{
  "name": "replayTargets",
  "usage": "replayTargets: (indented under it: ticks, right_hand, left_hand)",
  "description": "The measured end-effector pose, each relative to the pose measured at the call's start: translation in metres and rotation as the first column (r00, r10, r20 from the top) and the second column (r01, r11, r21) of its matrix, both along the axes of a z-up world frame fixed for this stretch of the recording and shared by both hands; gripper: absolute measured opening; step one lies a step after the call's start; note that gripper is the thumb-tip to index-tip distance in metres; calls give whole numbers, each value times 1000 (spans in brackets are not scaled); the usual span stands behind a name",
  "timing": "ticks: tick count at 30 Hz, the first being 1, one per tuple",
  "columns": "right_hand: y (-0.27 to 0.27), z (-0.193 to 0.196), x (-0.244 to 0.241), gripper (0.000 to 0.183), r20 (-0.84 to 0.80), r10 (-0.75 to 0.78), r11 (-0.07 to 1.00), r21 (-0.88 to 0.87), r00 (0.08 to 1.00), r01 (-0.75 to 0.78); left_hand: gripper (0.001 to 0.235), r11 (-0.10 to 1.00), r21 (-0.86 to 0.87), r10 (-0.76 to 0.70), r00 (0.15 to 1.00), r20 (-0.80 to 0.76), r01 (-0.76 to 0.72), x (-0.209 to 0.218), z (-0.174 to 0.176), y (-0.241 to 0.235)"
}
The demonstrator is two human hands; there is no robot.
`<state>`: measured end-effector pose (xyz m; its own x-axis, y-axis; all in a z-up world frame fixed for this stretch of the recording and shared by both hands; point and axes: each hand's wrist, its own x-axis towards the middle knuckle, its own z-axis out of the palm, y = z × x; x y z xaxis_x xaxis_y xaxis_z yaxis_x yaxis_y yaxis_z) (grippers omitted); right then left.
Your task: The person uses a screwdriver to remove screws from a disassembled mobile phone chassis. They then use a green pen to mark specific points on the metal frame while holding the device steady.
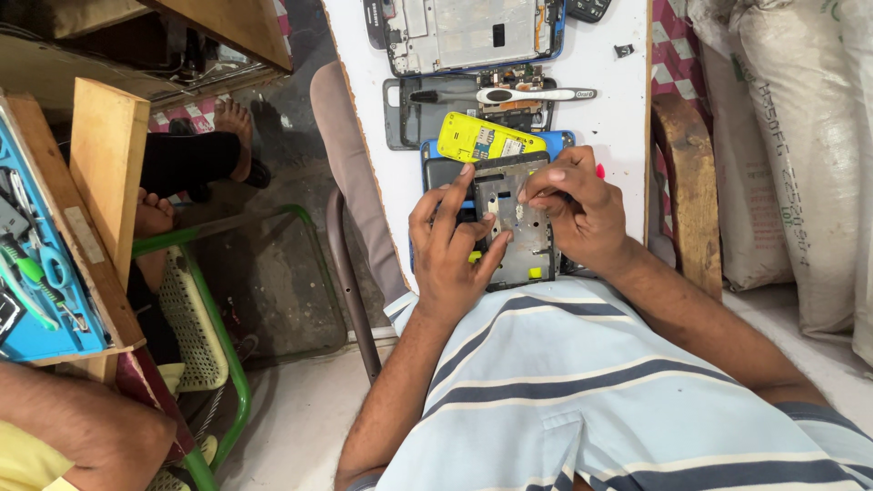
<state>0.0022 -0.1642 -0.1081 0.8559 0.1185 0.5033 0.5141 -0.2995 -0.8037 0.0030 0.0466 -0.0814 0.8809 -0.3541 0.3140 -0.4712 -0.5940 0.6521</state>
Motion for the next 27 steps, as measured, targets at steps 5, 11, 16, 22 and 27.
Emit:
replayTargets:
  ticks: [5,11,16,22,27]
  right_hand:
    - [0,2,1,50,19,32,999,-11,999,-32]
    - [-4,1,1,51,1,40,999,-29,999,-40]
    - [1,-2,-1,57,-97,115,960,266,989,-86]
    - [1,-4,1,61,-32,53,985,165,998,-47]
    - [0,-2,-3,58,-62,-28,1000,-11,998,27]
  left_hand:
    - [26,1000,5,5,1000,-3,-5,-1,-1,-1]
    - [26,1000,-9,6,1000,2,-6,-1,2,-1]
    - [26,1000,-17,5,1000,8,-5,1,5,-2]
    - [26,1000,-30,7,1000,20,-6,1,4,-2]
    - [28,1000,-23,13,999,50,-11,0,4,1]
